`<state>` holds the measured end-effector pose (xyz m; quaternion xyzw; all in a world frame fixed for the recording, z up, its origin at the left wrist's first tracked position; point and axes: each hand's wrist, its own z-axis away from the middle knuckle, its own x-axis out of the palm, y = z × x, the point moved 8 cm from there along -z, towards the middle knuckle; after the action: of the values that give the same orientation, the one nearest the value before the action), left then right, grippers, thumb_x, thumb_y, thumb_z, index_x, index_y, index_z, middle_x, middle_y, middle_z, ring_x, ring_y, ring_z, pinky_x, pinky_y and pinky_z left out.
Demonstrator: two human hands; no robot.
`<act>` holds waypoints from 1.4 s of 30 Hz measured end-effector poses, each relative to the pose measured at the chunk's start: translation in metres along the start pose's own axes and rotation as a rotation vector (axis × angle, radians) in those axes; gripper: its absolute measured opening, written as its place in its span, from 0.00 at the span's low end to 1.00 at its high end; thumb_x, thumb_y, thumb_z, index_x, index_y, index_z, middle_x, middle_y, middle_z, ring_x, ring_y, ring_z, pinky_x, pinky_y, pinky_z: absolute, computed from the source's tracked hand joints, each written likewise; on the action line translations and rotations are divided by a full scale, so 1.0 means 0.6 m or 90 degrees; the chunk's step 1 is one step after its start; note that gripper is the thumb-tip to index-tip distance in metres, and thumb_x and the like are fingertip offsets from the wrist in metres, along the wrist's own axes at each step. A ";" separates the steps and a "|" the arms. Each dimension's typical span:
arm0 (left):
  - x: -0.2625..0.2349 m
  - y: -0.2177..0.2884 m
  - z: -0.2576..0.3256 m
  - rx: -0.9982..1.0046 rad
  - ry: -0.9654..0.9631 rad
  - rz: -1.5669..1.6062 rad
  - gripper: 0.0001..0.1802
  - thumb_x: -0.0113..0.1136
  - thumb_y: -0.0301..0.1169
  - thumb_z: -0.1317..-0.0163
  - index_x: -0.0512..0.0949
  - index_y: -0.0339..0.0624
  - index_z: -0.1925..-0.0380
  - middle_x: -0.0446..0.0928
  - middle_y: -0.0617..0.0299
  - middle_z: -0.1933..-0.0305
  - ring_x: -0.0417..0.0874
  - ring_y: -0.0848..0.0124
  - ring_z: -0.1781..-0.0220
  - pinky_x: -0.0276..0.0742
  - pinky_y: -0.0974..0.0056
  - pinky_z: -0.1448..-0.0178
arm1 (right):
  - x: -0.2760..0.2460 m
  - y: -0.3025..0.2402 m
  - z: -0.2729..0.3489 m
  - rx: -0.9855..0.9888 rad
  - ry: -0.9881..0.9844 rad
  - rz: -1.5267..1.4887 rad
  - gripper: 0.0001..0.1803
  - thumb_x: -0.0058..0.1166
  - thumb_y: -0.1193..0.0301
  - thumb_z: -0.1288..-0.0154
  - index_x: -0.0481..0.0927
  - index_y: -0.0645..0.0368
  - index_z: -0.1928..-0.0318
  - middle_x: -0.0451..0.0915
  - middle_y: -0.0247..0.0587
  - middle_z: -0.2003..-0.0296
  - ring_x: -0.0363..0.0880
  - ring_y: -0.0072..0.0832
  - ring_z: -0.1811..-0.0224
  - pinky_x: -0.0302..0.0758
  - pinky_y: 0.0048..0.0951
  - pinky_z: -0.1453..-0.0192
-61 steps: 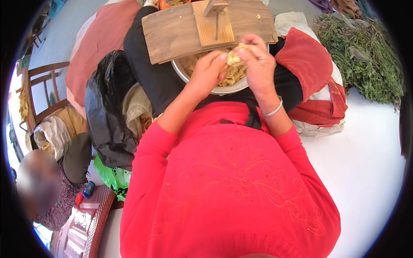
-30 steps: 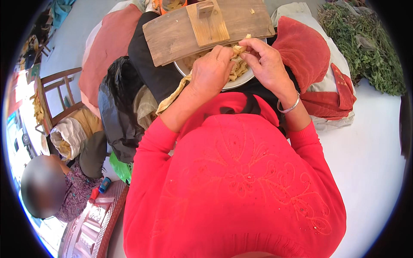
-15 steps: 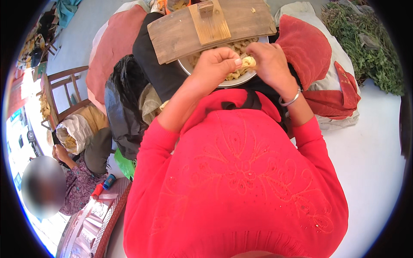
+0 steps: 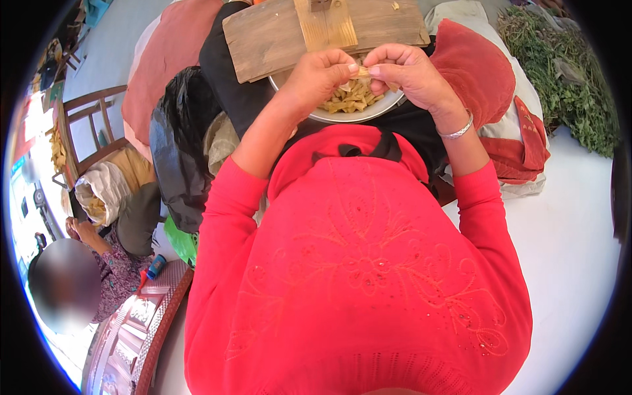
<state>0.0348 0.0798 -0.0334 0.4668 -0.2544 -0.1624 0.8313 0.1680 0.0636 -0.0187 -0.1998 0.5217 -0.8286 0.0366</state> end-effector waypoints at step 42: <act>0.006 -0.018 0.000 -0.067 0.029 0.281 0.10 0.45 0.33 0.30 0.73 0.40 0.65 0.72 0.64 0.76 0.65 0.79 0.86 0.59 0.73 0.84 | 0.057 -0.064 -0.038 -0.311 0.314 0.710 0.12 0.55 0.62 0.37 0.78 0.58 0.69 0.76 0.46 0.80 0.76 0.42 0.76 0.72 0.38 0.71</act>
<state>0.0375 0.0726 -0.0416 0.3596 -0.3226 0.0213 0.8753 0.1340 0.0910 0.0163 0.2937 0.7133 -0.5646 0.2936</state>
